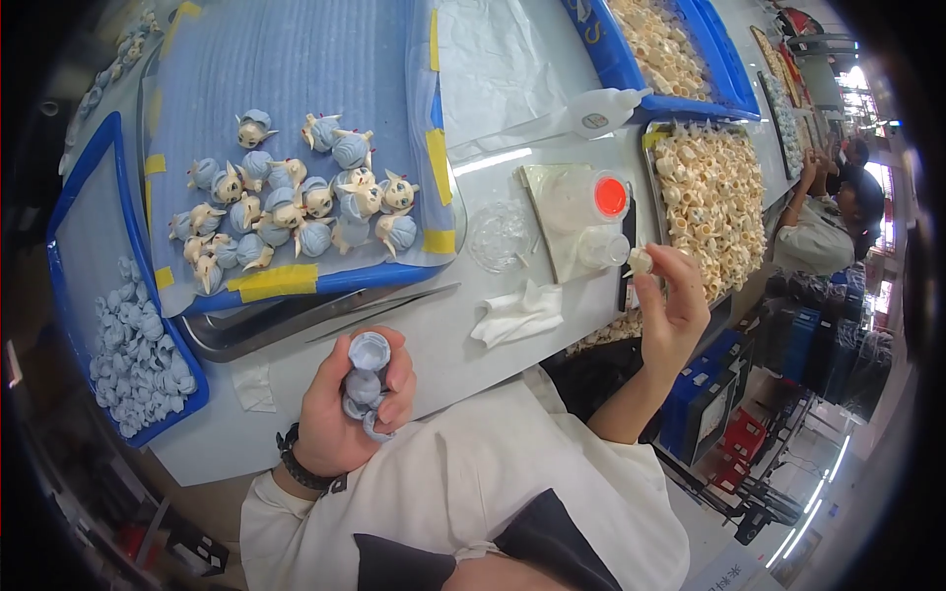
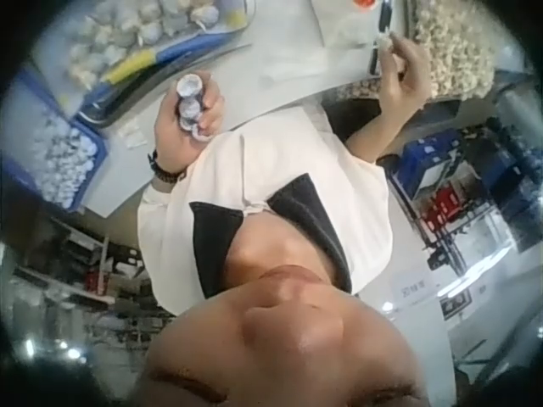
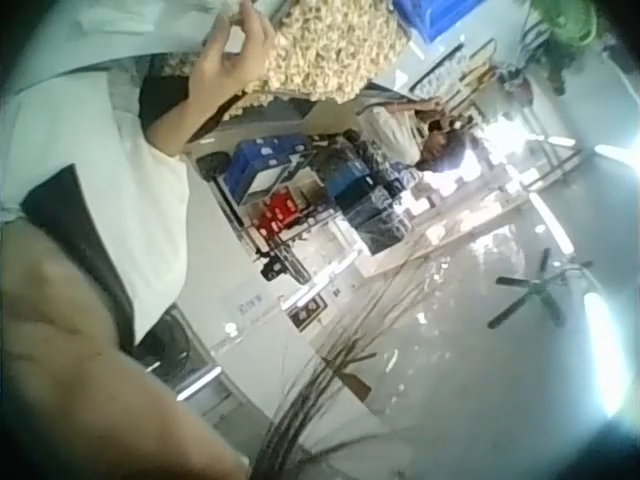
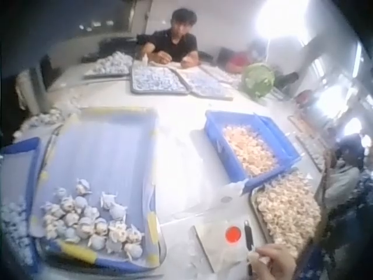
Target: The person assembles toy figurines by gluing their parts together with adhesive from a bottle.
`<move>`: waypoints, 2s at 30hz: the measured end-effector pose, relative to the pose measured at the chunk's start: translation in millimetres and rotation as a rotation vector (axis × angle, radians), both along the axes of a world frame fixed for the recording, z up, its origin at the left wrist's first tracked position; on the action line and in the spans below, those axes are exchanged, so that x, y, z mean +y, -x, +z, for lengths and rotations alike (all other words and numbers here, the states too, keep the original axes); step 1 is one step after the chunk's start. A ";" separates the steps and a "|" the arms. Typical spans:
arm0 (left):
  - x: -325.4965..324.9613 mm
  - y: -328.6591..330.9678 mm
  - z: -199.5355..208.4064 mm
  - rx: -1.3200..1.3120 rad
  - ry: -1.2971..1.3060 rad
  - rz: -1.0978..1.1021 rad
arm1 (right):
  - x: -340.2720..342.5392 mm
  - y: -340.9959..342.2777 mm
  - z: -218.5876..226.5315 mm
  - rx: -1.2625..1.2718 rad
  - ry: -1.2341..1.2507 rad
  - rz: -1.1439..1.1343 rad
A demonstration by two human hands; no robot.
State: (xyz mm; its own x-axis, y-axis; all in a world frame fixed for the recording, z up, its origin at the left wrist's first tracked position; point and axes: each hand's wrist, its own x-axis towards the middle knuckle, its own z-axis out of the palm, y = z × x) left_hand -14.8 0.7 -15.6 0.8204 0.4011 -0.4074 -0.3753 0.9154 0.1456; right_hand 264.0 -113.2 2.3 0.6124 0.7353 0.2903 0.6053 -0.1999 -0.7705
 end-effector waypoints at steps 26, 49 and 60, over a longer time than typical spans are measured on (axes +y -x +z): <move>-2.0 4.2 11.6 0.204 -0.405 -0.176 | 19.7 5.1 25.3 -0.517 0.261 0.160; -3.0 0.6 15.2 0.438 -0.980 -0.033 | 41.9 96.2 8.5 0.339 -0.157 0.761; -3.4 -0.3 13.3 0.453 -1.062 -0.082 | 43.3 86.9 14.9 0.200 -0.001 0.850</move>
